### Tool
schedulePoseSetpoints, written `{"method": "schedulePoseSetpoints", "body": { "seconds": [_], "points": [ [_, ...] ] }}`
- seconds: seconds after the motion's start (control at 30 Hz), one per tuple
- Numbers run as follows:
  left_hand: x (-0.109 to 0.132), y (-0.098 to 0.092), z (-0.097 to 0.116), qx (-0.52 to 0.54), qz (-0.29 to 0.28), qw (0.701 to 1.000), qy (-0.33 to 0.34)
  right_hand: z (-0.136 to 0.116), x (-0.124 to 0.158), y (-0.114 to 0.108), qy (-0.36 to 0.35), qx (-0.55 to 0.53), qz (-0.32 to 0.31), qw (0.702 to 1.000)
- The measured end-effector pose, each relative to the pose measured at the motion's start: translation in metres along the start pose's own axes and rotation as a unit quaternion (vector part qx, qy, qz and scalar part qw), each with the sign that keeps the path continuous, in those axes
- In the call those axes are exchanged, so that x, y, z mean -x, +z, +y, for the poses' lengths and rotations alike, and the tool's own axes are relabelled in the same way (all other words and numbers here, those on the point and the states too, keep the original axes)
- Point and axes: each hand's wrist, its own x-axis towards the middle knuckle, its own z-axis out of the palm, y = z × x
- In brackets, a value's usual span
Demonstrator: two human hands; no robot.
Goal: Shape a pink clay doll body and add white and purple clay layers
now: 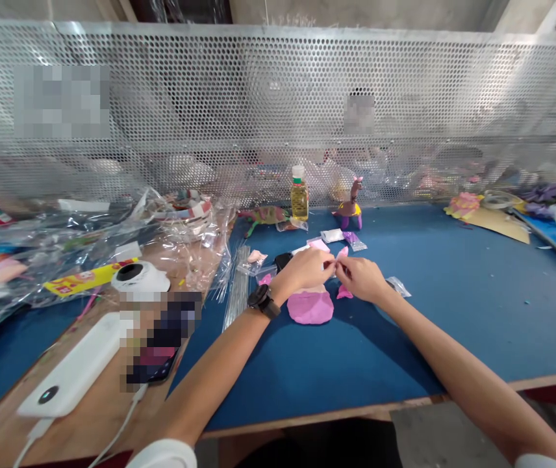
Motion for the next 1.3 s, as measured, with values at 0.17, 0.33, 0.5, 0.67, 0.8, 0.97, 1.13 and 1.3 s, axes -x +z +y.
{"method": "schedulePoseSetpoints", "body": {
  "seconds": [0.17,0.33,0.5,0.67,0.8,0.97,1.13,1.3],
  "points": [
    [-0.001,0.0,-0.002,0.016,0.016,1.0,0.017,-0.002,-0.001,0.002,-0.021,0.054,-0.017,0.998],
    [-0.003,0.003,-0.011,0.011,0.037,0.999,-0.025,0.0,-0.003,-0.002,-0.014,0.076,0.028,0.997],
    [-0.001,0.0,-0.007,-0.001,0.049,0.998,-0.041,0.003,-0.004,-0.008,-0.006,0.001,0.082,0.997],
    [-0.001,-0.004,-0.011,0.157,0.119,0.98,0.035,0.011,-0.008,-0.014,-0.036,-0.253,0.094,0.962],
    [-0.005,0.003,-0.023,0.435,0.032,0.898,-0.051,0.019,-0.011,-0.014,-0.032,-0.4,0.078,0.913],
    [-0.008,0.011,-0.031,0.543,0.012,0.831,-0.12,0.023,-0.012,-0.008,0.037,-0.45,0.031,0.892],
    [0.012,0.014,-0.031,0.491,0.041,0.858,-0.144,0.016,-0.011,0.0,0.094,-0.528,-0.006,0.844],
    [0.046,0.018,-0.03,0.453,0.066,0.875,-0.16,0.0,-0.007,0.008,0.072,-0.531,-0.033,0.844]
  ]
}}
